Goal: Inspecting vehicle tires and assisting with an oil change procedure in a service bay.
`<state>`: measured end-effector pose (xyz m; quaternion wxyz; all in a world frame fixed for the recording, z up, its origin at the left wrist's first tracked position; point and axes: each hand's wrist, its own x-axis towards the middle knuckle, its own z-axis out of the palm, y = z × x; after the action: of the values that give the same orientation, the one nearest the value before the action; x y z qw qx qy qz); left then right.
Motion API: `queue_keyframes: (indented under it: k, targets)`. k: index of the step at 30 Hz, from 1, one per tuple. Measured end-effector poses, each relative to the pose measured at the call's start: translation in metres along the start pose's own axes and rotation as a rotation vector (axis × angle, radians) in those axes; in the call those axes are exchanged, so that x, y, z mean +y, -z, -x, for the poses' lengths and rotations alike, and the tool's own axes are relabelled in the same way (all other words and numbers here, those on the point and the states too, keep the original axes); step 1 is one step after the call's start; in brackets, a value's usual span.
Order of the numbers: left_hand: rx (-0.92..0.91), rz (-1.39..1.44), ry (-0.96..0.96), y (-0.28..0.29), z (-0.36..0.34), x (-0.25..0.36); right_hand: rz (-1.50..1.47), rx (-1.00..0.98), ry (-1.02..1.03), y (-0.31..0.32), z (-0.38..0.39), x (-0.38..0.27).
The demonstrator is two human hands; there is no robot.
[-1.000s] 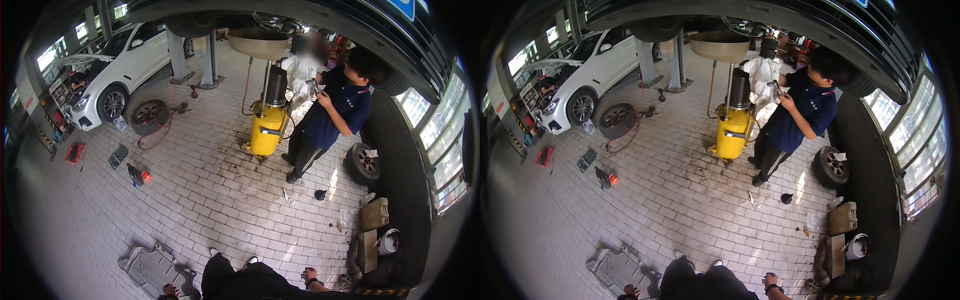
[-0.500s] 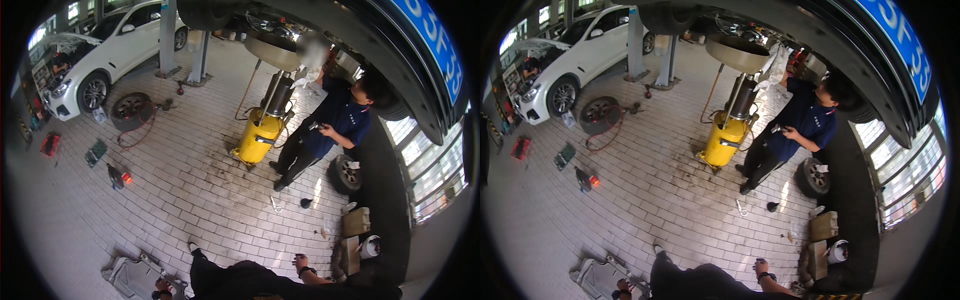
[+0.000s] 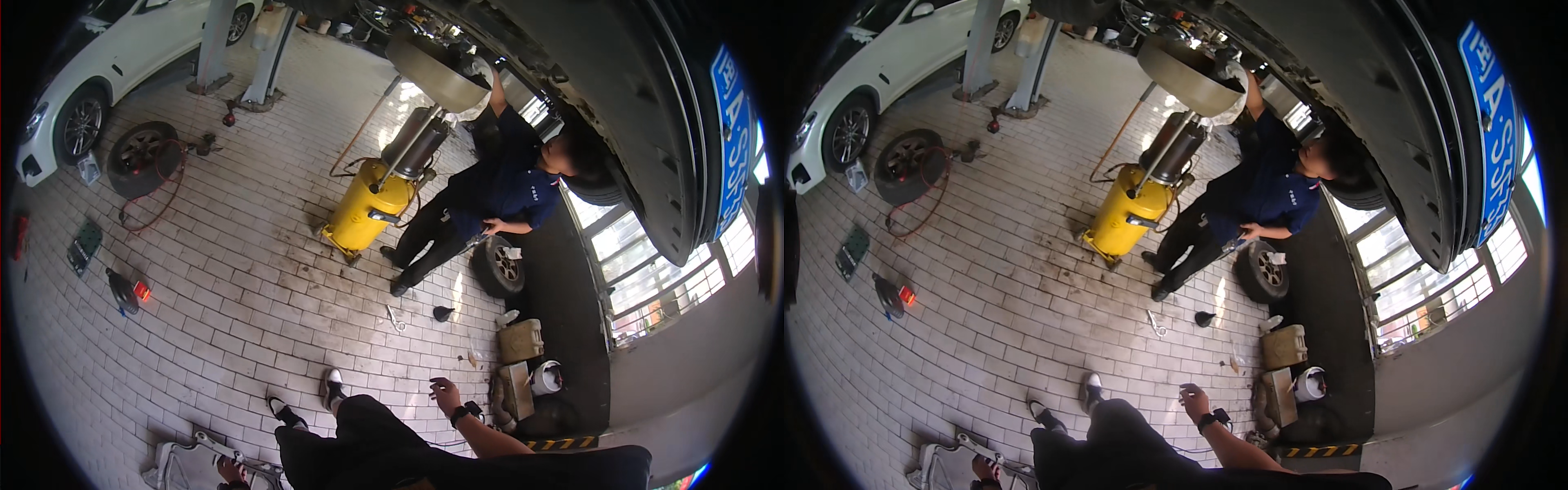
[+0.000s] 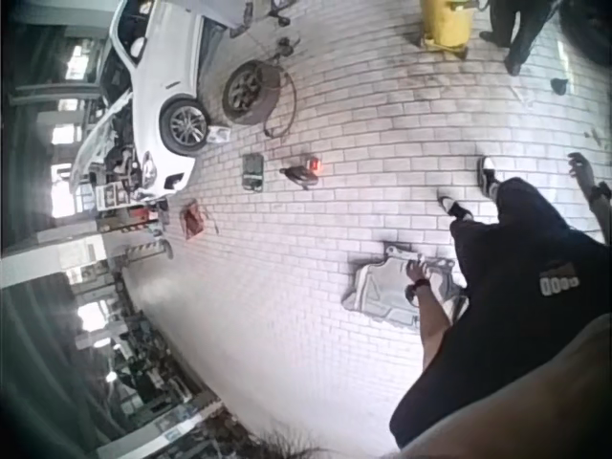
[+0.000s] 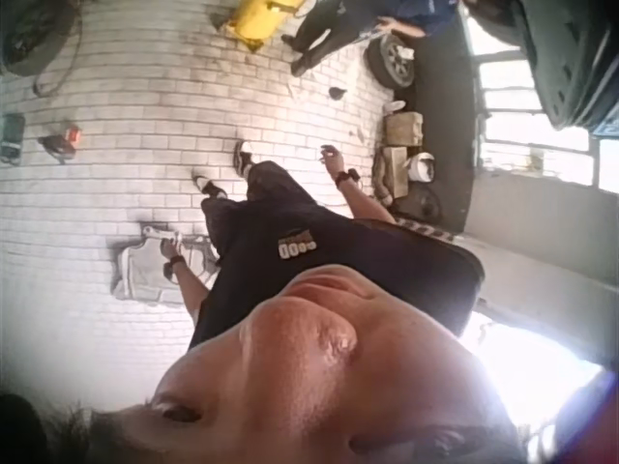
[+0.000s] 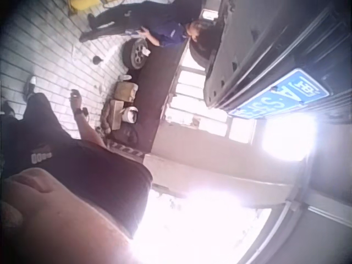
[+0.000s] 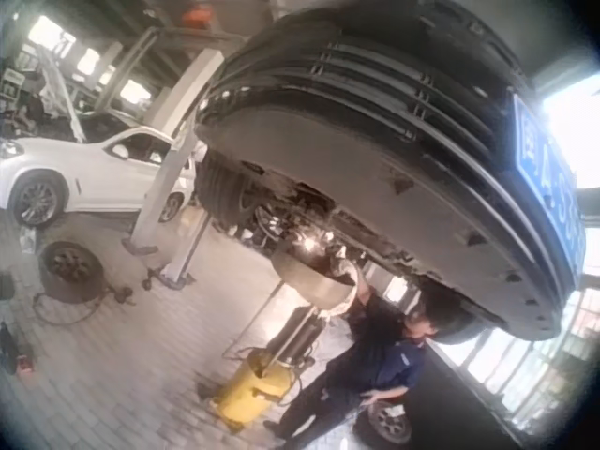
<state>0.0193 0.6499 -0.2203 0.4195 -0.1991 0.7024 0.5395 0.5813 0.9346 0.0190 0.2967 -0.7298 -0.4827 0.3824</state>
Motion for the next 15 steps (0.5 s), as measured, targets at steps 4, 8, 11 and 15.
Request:
queue_keyframes:
  k: [4,8,11,15]
  targets:
    - [-0.005,0.036,0.046,-0.004,0.007,0.002,0.007,0.013,0.005,-0.013,-0.005,0.011]
    - [-0.233,0.329,0.099,0.027,-0.043,-0.035,-0.071,0.057,-0.161,-0.02,-0.007,0.039]
    - [-0.194,0.063,0.106,0.007,-0.034,-0.023,-0.105,0.158,-0.245,-0.02,0.0,0.048]
    - [-0.223,0.114,0.131,0.038,-0.075,-0.039,-0.115,0.112,-0.263,-0.036,0.001,0.042]
